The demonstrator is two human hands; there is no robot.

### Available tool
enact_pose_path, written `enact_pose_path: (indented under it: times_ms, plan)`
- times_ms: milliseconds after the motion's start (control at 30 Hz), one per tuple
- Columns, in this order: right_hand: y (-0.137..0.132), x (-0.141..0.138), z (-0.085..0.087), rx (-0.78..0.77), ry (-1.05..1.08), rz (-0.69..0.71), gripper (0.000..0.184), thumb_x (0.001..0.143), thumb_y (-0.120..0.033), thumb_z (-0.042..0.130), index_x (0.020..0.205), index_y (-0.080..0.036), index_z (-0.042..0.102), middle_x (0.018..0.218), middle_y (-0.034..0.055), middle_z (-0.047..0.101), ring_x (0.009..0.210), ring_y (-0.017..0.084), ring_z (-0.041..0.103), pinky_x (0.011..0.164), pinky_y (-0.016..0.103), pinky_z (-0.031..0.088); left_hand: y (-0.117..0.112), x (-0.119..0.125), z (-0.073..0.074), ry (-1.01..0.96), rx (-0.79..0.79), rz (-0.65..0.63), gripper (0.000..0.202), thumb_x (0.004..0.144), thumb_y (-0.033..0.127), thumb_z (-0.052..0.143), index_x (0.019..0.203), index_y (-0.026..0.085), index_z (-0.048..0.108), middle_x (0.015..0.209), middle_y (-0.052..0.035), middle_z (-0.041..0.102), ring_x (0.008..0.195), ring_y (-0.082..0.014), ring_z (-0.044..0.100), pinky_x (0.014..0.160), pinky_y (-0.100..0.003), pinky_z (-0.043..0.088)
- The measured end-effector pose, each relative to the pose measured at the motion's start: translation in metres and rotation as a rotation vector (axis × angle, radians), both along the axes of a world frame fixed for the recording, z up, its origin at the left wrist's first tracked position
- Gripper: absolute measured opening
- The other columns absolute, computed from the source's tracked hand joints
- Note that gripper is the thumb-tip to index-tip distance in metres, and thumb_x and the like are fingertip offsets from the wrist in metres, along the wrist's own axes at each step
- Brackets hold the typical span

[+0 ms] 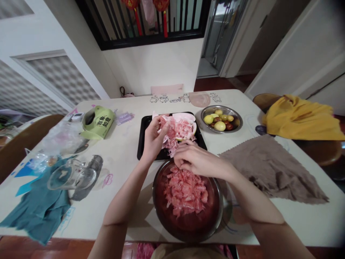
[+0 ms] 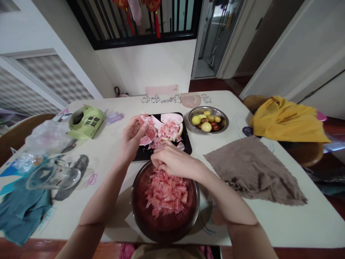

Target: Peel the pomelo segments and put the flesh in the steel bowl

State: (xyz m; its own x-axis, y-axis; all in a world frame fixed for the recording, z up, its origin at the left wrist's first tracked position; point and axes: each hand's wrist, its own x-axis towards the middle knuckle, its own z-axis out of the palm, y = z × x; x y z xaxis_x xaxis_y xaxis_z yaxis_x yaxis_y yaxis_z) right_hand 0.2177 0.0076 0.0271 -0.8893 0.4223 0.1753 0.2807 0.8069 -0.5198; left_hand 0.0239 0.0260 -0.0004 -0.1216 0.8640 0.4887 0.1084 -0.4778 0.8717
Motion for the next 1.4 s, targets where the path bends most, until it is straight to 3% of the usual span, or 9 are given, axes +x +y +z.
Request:
enact_pose_path:
  times_ms: [100, 200, 367, 500, 633, 833, 1067, 1267, 1400]
  plan:
    - [0.0, 0.001, -0.001, -0.016, -0.003, 0.055, 0.035, 0.081, 0.008, 0.057, 0.079, -0.024, 0.071, 0.085, -0.0039, 0.075, 0.091, 0.016, 0.068, 0.102, 0.038, 0.045, -0.003, 0.001, 0.002, -0.067, -0.08, -0.043, 0.025, 0.094, 0.039, 0.069, 0.112, 0.022, 0.066, 0.116, -0.0071, 0.071, 0.106, -0.0184, 0.069, 0.096, -0.031, 0.056]
    - [0.002, 0.003, 0.001, 0.022, 0.001, -0.017, 0.027, 0.089, -0.001, 0.061, 0.086, -0.024, 0.075, 0.091, -0.0017, 0.077, 0.093, 0.018, 0.069, 0.097, 0.038, 0.047, -0.004, 0.002, 0.002, -0.118, -0.114, -0.071, 0.021, 0.093, 0.037, 0.071, 0.106, 0.021, 0.066, 0.106, -0.0052, 0.07, 0.097, -0.0161, 0.068, 0.089, -0.028, 0.057]
    - [0.009, 0.003, 0.001, 0.207, 0.287, -0.386, 0.01, 0.095, -0.02, 0.067, 0.086, -0.022, 0.073, 0.087, 0.0005, 0.078, 0.083, 0.019, 0.069, 0.09, 0.038, 0.047, -0.005, 0.002, 0.002, -0.126, -0.132, -0.075, 0.018, 0.091, 0.034, 0.073, 0.101, 0.021, 0.065, 0.096, -0.0031, 0.066, 0.083, -0.0125, 0.062, 0.073, -0.022, 0.054]
    - [0.014, -0.003, -0.006, 0.345, 0.523, -0.617, 0.01, 0.095, -0.03, 0.069, 0.099, -0.021, 0.072, 0.095, 0.0062, 0.076, 0.091, 0.023, 0.069, 0.086, 0.039, 0.051, -0.008, 0.007, 0.002, -0.103, -0.115, -0.102, 0.02, 0.091, 0.036, 0.073, 0.103, 0.022, 0.065, 0.094, -0.0023, 0.066, 0.083, -0.0125, 0.062, 0.073, -0.023, 0.055]
    - [0.017, -0.008, -0.011, 0.298, 0.609, -0.626, 0.019, 0.096, -0.029, 0.068, 0.113, -0.022, 0.071, 0.105, 0.0078, 0.075, 0.099, 0.024, 0.069, 0.09, 0.04, 0.054, -0.011, 0.018, 0.001, -0.058, -0.036, -0.109, 0.021, 0.092, 0.035, 0.072, 0.108, 0.022, 0.067, 0.104, -0.0044, 0.07, 0.094, -0.0146, 0.067, 0.087, -0.028, 0.057]
    - [0.016, -0.01, -0.012, 0.318, 0.712, -0.661, 0.019, 0.095, -0.025, 0.067, 0.113, -0.025, 0.073, 0.105, 0.0051, 0.078, 0.096, 0.022, 0.07, 0.088, 0.04, 0.057, -0.016, 0.029, -0.004, -0.011, 0.069, -0.1, 0.031, 0.098, 0.034, 0.066, 0.127, 0.024, 0.068, 0.131, -0.0088, 0.07, 0.125, -0.0209, 0.065, 0.11, -0.038, 0.053]
    - [0.01, -0.01, -0.014, 0.405, 0.8, -0.629, 0.018, 0.097, -0.018, 0.064, 0.105, -0.028, 0.077, 0.098, 0.0014, 0.081, 0.088, 0.019, 0.076, 0.085, 0.038, 0.061, -0.02, 0.038, -0.009, -0.002, 0.122, -0.016, 0.034, 0.095, 0.029, 0.071, 0.128, 0.027, 0.068, 0.128, -0.0072, 0.072, 0.116, -0.0194, 0.069, 0.104, -0.036, 0.056]
    - [0.019, -0.006, -0.023, 0.517, 0.742, -0.713, 0.017, 0.097, -0.021, 0.064, 0.102, -0.027, 0.078, 0.097, 0.002, 0.082, 0.088, 0.02, 0.078, 0.08, 0.035, 0.06, -0.021, 0.045, -0.017, -0.004, 0.133, 0.03, 0.025, 0.095, 0.024, 0.069, 0.12, 0.021, 0.068, 0.119, -0.0079, 0.074, 0.113, -0.0192, 0.071, 0.102, -0.035, 0.058]
    - [0.025, -0.005, -0.027, 0.514, 0.732, -0.73, 0.016, 0.097, -0.022, 0.064, 0.103, -0.026, 0.078, 0.098, 0.0027, 0.082, 0.087, 0.02, 0.078, 0.079, 0.035, 0.06, -0.018, 0.045, -0.023, 0.003, 0.119, 0.041, 0.026, 0.095, 0.023, 0.069, 0.121, 0.022, 0.067, 0.12, -0.0086, 0.074, 0.114, -0.0201, 0.071, 0.103, -0.037, 0.058]
